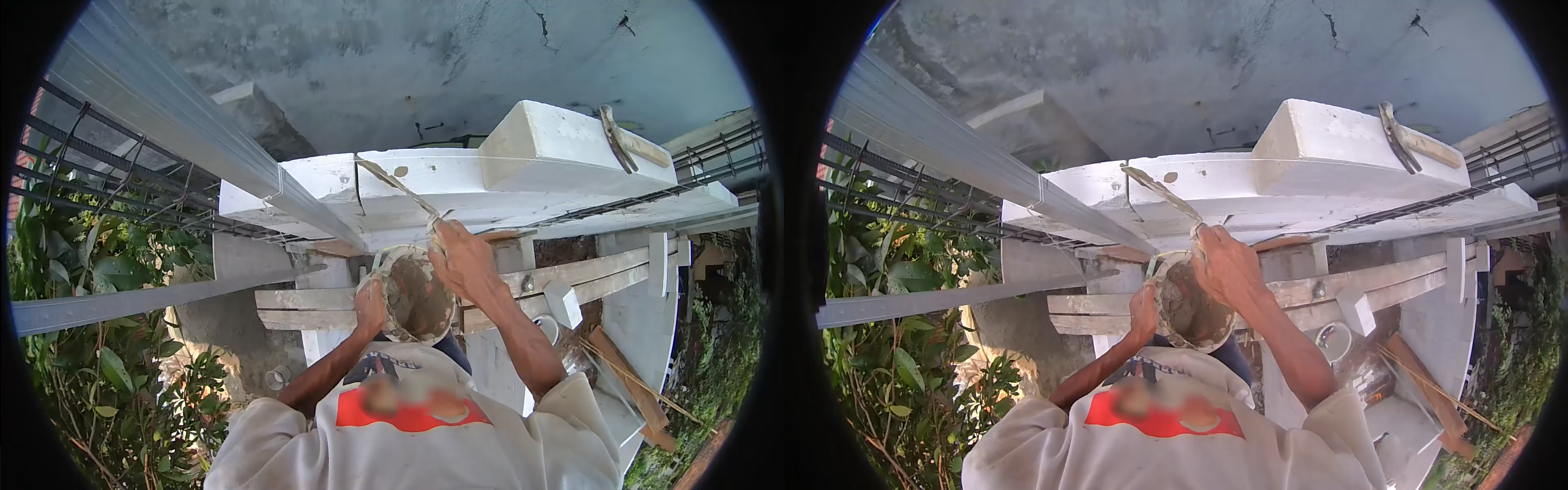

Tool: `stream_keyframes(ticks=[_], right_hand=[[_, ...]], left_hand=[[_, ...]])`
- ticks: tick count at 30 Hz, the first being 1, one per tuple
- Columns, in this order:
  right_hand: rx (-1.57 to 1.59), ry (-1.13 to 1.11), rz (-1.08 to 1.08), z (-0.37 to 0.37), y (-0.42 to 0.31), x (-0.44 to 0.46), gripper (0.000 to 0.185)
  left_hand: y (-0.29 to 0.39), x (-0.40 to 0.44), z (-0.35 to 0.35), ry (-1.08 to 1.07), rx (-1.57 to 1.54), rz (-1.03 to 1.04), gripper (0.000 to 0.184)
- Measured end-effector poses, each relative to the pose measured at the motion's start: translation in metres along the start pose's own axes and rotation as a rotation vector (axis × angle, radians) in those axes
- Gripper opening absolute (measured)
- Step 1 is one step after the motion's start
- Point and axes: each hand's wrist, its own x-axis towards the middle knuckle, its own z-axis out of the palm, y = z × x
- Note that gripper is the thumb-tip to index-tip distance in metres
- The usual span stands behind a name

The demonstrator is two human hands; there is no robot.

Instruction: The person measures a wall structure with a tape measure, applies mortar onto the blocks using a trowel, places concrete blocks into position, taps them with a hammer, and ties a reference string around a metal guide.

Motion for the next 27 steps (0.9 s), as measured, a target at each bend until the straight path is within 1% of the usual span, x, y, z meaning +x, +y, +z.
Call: stream_keyframes(ticks=[1,2,3,4,5,6,7,8,10,11,13,15,17,18,19,21,22,24,25,27], right_hand=[[-0.188,-0.013,0.049,-0.004,-0.018,0.015,0.041],[-0.198,-0.004,0.059,0.000,-0.027,0.027,0.041],[-0.373,0.000,0.040,0.003,-0.034,0.037,0.046],[-0.549,0.000,0.026,0.006,-0.039,0.043,0.052],[-0.560,0.007,0.046,0.008,-0.042,0.044,0.052],[-0.638,-0.003,0.040,0.009,-0.043,0.043,0.054],[-0.716,-0.015,0.036,0.008,-0.042,0.042,0.056],[-0.727,-0.013,0.059,0.007,-0.038,0.039,0.056],[-0.821,-0.003,0.227,0.002,-0.028,0.029,0.052],[-0.827,-0.001,0.250,0.000,-0.021,0.026,0.052],[-0.802,0.020,0.479,-0.001,-0.006,0.021,0.052],[-0.752,0.061,0.508,0.010,0.005,0.014,0.053],[-0.591,0.239,0.513,0.042,0.010,0.006,0.056],[-0.439,0.260,0.571,0.059,0.011,0.003,0.057],[-0.437,0.257,0.574,0.088,0.018,-0.002,0.057],[-0.210,0.447,0.470,0.143,0.027,-0.022,0.056],[-0.203,0.443,0.477,0.147,0.017,-0.035,0.056],[-0.056,0.249,0.429,0.152,-0.004,-0.064,0.058],[-0.051,0.245,0.444,0.153,-0.009,-0.082,0.058],[-0.058,0.166,0.342,0.146,-0.011,-0.116,0.062]], left_hand=[[-0.002,0.001,-0.008,-0.012,-0.005,0.004,0.045],[-0.006,0.004,-0.016,-0.026,0.006,-0.042,0.044],[-0.008,0.008,-0.023,-0.043,0.020,-0.088,0.043],[-0.011,0.012,-0.027,-0.063,0.020,-0.083,0.043],[-0.014,0.017,-0.030,-0.039,-0.009,-0.045,0.042],[-0.017,0.022,-0.033,-0.017,-0.039,-0.008,0.041],[-0.020,0.027,-0.036,-0.042,-0.039,-0.005,0.041],[-0.024,0.032,-0.041,-0.077,-0.053,0.025,0.040],[-0.023,0.039,-0.052,-0.138,-0.064,0.053,0.040],[-0.021,0.043,-0.056,-0.152,-0.026,0.027,0.040],[-0.011,0.046,-0.065,-0.184,0.017,0.003,0.040],[0.001,0.049,-0.072,-0.215,0.023,-0.013,0.042],[0.016,0.048,-0.072,-0.201,0.013,-0.010,0.044],[0.022,0.046,-0.072,-0.175,0.002,-0.014,0.046],[0.025,0.046,-0.073,-0.176,0.005,-0.018,0.046],[0.027,0.047,-0.079,-0.223,0.040,-0.054,0.050],[0.021,0.051,-0.079,-0.223,0.048,-0.059,0.050],[0.011,0.056,-0.076,-0.205,-0.015,-0.048,0.051],[0.013,0.055,-0.076,-0.213,-0.005,-0.059,0.051],[0.020,0.061,-0.069,-0.195,0.170,0.052,0.051]])
